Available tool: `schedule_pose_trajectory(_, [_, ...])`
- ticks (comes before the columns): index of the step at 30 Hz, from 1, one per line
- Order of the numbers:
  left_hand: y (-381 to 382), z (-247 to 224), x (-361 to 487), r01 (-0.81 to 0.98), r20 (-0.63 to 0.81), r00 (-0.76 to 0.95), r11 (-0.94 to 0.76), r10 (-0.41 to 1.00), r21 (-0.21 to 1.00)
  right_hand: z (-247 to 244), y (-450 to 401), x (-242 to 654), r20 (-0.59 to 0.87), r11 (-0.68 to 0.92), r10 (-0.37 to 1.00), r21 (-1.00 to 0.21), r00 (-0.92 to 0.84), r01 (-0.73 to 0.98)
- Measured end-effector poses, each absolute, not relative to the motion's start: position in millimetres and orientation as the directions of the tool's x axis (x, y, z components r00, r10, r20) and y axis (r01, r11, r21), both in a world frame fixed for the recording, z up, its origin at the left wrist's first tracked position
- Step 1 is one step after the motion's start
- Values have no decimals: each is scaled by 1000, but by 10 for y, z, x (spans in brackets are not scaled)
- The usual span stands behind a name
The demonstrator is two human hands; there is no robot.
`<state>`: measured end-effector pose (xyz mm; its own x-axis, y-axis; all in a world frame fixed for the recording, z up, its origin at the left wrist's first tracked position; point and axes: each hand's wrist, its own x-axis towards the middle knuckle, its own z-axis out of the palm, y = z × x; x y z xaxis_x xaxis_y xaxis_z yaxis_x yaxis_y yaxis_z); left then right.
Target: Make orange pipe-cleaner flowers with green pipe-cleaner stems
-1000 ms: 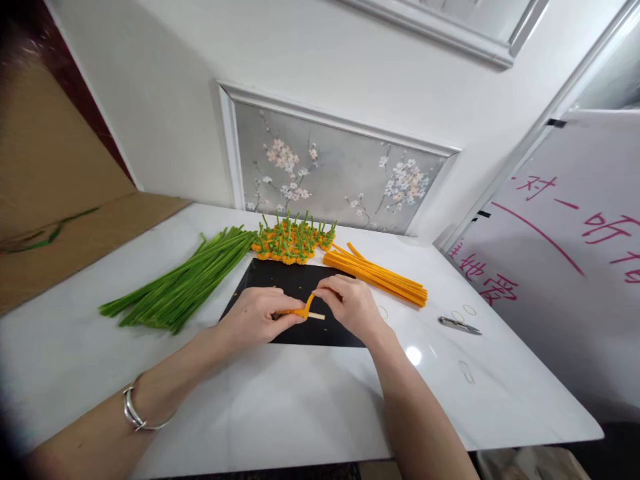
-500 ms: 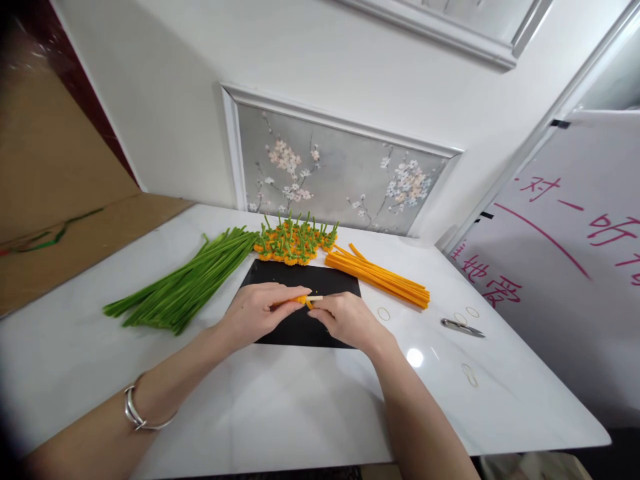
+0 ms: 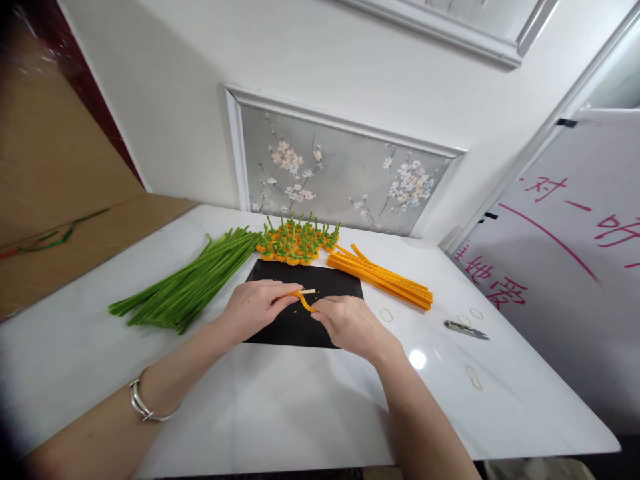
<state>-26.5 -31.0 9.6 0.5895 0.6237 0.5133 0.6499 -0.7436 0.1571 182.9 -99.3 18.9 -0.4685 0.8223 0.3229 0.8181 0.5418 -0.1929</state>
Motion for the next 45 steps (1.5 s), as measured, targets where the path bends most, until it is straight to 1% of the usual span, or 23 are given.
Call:
schedule_pose_trajectory(3, [-305, 86, -265, 660, 487, 614, -743, 622, 116, 184, -963, 1847, 394, 582, 786, -213, -476, 785])
schedule_pose_trajectory(8, [-326, 91, -258, 634, 448, 658, -766, 605, 105, 183, -910, 1872, 536, 614, 739, -286, -409, 735])
schedule_pose_trajectory(13, [-370, 114, -226, 598, 421, 703, -797, 573, 85, 195, -883, 1877, 584, 621, 734, -371, -346, 691])
schedule_pose_trajectory(18, [-424, 143, -205, 552, 419, 740, -831, 527, 72, 204, -858, 1874, 614, 588, 743, -405, -268, 701])
schedule_pose_trajectory(22, [-462, 145, -191, 496, 458, 746, -862, 483, 101, 205, -843, 1885, 576, 527, 788, -451, -216, 721])
schedule_pose_trajectory(25, [-483, 141, -180, 459, 486, 743, -879, 460, 130, 187, -830, 1917, 512, 480, 831, -463, -218, 745])
schedule_pose_trajectory(31, [-483, 132, -184, 493, 552, 672, -854, 494, 164, 134, -802, 1972, 392, 408, 889, -445, -236, 797])
schedule_pose_trajectory(34, [-466, 130, -190, 471, 562, 668, -862, 488, 189, 119, -803, 1962, 342, 391, 905, -430, -254, 813])
schedule_pose_trajectory(37, [-447, 129, -194, 449, 565, 659, -862, 497, 235, 120, -825, 1933, 277, 394, 914, -427, -297, 814])
schedule_pose_trajectory(40, [-436, 134, -198, 451, 560, 647, -852, 517, 266, 135, -861, 1901, 237, 442, 897, -421, -374, 792])
schedule_pose_trajectory(45, [-439, 180, -210, 575, 571, 570, -784, 590, 237, 155, -917, 1871, 260, 494, 868, -348, -423, 797])
